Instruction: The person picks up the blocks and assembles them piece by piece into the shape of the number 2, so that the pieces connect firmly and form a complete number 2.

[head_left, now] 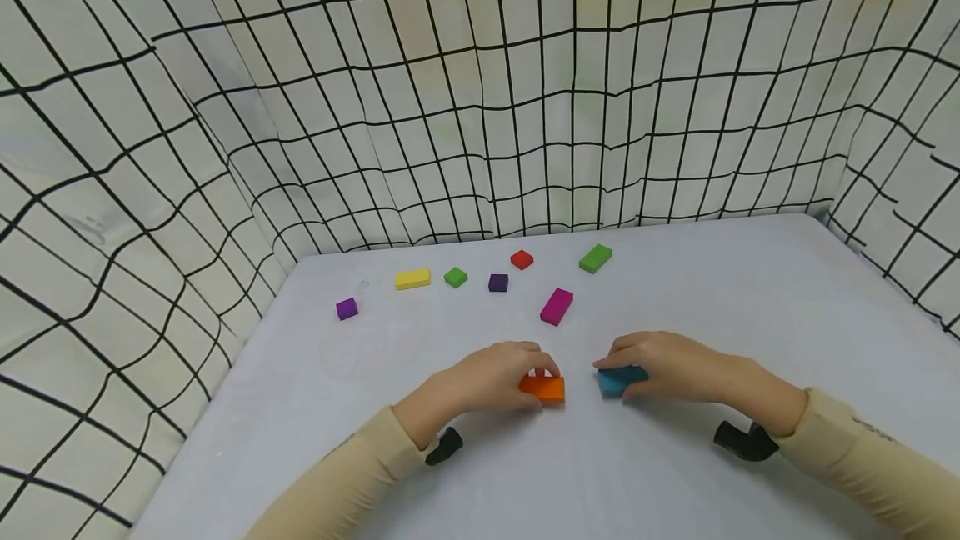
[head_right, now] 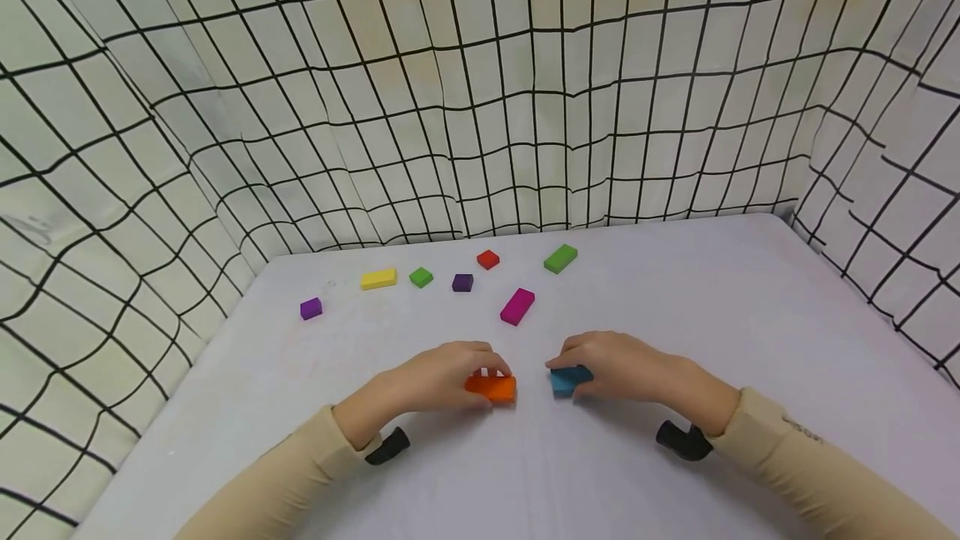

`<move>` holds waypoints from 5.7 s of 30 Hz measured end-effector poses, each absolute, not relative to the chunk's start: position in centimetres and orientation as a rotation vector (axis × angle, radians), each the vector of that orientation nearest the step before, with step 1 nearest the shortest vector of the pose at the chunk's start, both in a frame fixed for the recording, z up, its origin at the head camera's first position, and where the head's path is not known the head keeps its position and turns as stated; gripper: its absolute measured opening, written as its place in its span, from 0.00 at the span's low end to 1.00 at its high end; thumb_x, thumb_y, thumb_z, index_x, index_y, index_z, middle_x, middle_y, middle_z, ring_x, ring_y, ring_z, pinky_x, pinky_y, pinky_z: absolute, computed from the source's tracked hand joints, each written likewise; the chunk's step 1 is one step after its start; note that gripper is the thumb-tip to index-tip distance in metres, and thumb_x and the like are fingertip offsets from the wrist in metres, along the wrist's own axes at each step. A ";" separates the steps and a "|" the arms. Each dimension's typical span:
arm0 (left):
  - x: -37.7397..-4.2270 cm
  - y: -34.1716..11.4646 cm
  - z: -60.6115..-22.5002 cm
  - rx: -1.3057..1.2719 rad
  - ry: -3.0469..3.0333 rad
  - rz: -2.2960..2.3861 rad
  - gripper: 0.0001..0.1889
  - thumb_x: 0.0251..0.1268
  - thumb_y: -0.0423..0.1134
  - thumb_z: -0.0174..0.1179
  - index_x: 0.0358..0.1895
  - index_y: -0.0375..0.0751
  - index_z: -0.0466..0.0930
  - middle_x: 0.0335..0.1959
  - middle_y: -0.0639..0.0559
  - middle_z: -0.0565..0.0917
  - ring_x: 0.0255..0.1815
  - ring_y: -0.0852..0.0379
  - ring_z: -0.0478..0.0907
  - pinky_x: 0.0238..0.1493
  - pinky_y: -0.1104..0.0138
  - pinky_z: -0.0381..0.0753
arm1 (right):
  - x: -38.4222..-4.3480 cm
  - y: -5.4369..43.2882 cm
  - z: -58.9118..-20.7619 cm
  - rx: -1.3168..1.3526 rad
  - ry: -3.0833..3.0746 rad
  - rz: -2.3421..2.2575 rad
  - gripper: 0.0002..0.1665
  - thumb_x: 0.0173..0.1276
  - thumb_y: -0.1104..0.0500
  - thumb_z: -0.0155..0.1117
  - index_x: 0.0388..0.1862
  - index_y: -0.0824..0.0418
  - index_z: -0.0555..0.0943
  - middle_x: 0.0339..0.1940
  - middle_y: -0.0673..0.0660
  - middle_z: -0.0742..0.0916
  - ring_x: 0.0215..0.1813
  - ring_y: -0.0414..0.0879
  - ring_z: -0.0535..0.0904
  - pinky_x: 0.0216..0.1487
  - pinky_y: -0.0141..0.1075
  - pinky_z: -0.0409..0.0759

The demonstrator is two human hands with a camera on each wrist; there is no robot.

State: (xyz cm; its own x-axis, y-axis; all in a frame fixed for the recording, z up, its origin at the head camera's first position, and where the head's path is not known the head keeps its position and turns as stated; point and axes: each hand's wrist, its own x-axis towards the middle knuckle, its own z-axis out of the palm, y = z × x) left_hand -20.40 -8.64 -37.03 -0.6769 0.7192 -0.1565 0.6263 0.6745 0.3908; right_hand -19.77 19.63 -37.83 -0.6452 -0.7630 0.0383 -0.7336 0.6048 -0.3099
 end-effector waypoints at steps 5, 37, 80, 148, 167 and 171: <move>-20.5 -8.4 -37.2 1.083 2.594 0.432 0.18 0.63 0.40 0.73 0.57 0.48 0.85 0.44 0.60 0.82 0.47 0.63 0.77 0.50 0.72 0.79 | -19.7 19.2 -37.7 -1.310 2.713 -0.440 0.27 0.60 0.55 0.80 0.59 0.58 0.86 0.48 0.51 0.87 0.50 0.46 0.82 0.54 0.44 0.84; -20.8 -6.8 -37.7 1.113 2.573 0.367 0.21 0.63 0.42 0.74 0.59 0.47 0.85 0.47 0.57 0.83 0.47 0.63 0.78 0.50 0.74 0.79 | -20.2 17.7 -38.4 -1.310 2.683 -0.429 0.26 0.61 0.53 0.80 0.58 0.56 0.87 0.48 0.49 0.87 0.50 0.46 0.83 0.53 0.43 0.84; -21.3 -11.1 -37.5 0.968 2.573 0.419 0.18 0.60 0.43 0.76 0.53 0.49 0.86 0.36 0.64 0.80 0.39 0.63 0.75 0.43 0.69 0.77 | -20.6 20.3 -38.5 -1.235 2.619 -0.519 0.24 0.62 0.53 0.79 0.57 0.56 0.87 0.42 0.41 0.82 0.41 0.37 0.76 0.43 0.31 0.81; -30.1 -10.3 -35.5 0.832 2.581 0.892 0.17 0.72 0.40 0.65 0.60 0.40 0.83 0.47 0.50 0.84 0.49 0.51 0.80 0.51 0.64 0.81 | -23.7 18.2 -39.9 -1.182 2.247 -0.878 0.23 0.68 0.53 0.75 0.61 0.53 0.85 0.45 0.44 0.83 0.42 0.40 0.78 0.43 0.33 0.80; -33.0 -7.8 -37.1 0.684 2.529 0.728 0.27 0.65 0.38 0.71 0.68 0.51 0.77 0.51 0.52 0.82 0.57 0.51 0.74 0.61 0.53 0.74 | -24.7 17.7 -39.4 -1.111 2.162 -0.815 0.25 0.66 0.54 0.76 0.62 0.52 0.85 0.47 0.45 0.80 0.46 0.43 0.76 0.48 0.35 0.78; -33.2 -7.3 -37.2 0.674 2.517 0.668 0.31 0.63 0.38 0.72 0.70 0.53 0.75 0.49 0.51 0.81 0.54 0.52 0.74 0.58 0.56 0.76 | -24.7 17.7 -39.4 -1.100 2.158 -0.815 0.24 0.66 0.55 0.76 0.61 0.52 0.85 0.46 0.45 0.80 0.45 0.43 0.75 0.47 0.34 0.77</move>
